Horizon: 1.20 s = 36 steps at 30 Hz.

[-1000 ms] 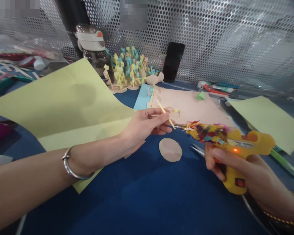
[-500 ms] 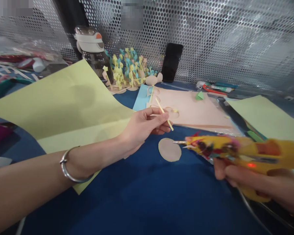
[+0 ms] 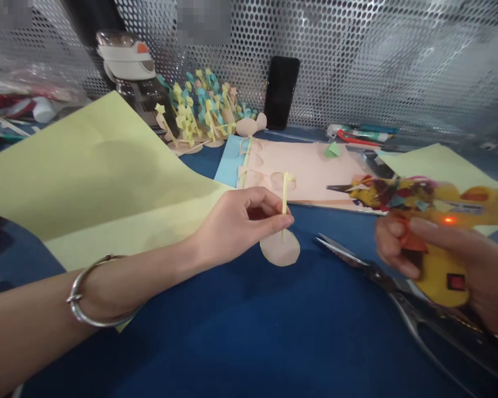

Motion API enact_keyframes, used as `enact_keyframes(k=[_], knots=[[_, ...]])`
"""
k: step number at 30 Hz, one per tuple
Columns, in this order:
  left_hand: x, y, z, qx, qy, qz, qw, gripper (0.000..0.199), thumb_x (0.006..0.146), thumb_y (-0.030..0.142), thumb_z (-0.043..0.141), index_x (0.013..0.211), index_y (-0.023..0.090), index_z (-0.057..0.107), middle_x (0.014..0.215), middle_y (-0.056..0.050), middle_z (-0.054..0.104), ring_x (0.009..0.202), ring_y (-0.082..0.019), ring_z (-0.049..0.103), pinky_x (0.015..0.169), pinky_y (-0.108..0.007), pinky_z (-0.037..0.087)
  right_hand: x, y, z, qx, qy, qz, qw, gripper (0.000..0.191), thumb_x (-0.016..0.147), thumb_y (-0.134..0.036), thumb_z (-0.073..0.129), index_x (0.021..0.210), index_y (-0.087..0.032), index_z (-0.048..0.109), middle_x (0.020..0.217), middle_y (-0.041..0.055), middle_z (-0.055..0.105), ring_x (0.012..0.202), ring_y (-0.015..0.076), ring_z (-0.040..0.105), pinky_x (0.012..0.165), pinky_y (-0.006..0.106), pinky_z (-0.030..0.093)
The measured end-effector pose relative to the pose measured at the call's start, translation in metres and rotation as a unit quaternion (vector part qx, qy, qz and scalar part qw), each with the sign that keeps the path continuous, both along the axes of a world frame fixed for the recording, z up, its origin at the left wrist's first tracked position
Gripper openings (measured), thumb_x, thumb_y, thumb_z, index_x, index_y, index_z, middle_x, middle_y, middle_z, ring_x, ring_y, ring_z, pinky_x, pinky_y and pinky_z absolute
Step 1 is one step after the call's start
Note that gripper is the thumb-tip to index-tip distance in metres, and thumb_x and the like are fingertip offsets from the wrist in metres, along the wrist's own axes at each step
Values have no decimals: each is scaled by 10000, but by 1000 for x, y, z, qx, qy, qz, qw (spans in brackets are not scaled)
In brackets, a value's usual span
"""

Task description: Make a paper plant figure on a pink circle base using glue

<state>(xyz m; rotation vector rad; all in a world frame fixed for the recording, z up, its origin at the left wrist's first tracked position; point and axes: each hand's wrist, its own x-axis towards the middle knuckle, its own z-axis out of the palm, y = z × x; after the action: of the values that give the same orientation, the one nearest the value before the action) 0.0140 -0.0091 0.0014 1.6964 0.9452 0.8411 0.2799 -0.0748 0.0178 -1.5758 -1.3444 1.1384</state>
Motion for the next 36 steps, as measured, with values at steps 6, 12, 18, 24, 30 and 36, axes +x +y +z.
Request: enact_keyframes(k=[6,12,18,24,30,36], knots=[[1,-1,-1,5,44,3,999,137,779,300,687,784,165,665,706,16,675,644,-92,613,571,-180,478,-2,-6,-3,-31,12,42,999,321,799,-503,572,664,-215,617,528,25,554,453,149,497,421,248,437],[2,-2,-2,26,59,-6,998,126,788,292,679,772,168,663,714,21,687,642,-86,626,581,-173,489,-9,-4,-2,-37,-4,32,999,360,800,-514,565,611,-214,631,478,16,532,451,139,502,439,237,428],[2,-2,-2,38,63,-1,997,121,791,285,676,766,169,656,719,25,688,650,-83,637,596,-165,498,-15,-4,0,-25,-5,4,1000,359,782,-512,587,584,-216,631,466,10,523,440,124,483,440,226,411],[2,-1,-4,41,64,-1,997,121,794,288,673,776,170,654,727,22,689,651,-86,643,596,-166,502,-14,-5,0,-25,-3,7,1000,348,781,-507,591,595,-216,628,480,10,537,440,123,474,441,229,411],[2,-1,-5,29,62,-2,998,133,791,304,677,782,174,652,720,18,687,649,-97,648,592,-181,511,-12,-5,-1,-23,-8,5,1000,354,790,-505,580,593,-214,625,481,9,530,441,123,480,430,226,405],[2,-1,-6,26,63,-5,998,137,793,309,675,785,175,650,720,14,689,653,-105,657,591,-187,512,-13,-5,-1,-25,-3,3,1000,340,778,-509,596,603,-219,627,484,7,536,434,124,478,430,224,414]])
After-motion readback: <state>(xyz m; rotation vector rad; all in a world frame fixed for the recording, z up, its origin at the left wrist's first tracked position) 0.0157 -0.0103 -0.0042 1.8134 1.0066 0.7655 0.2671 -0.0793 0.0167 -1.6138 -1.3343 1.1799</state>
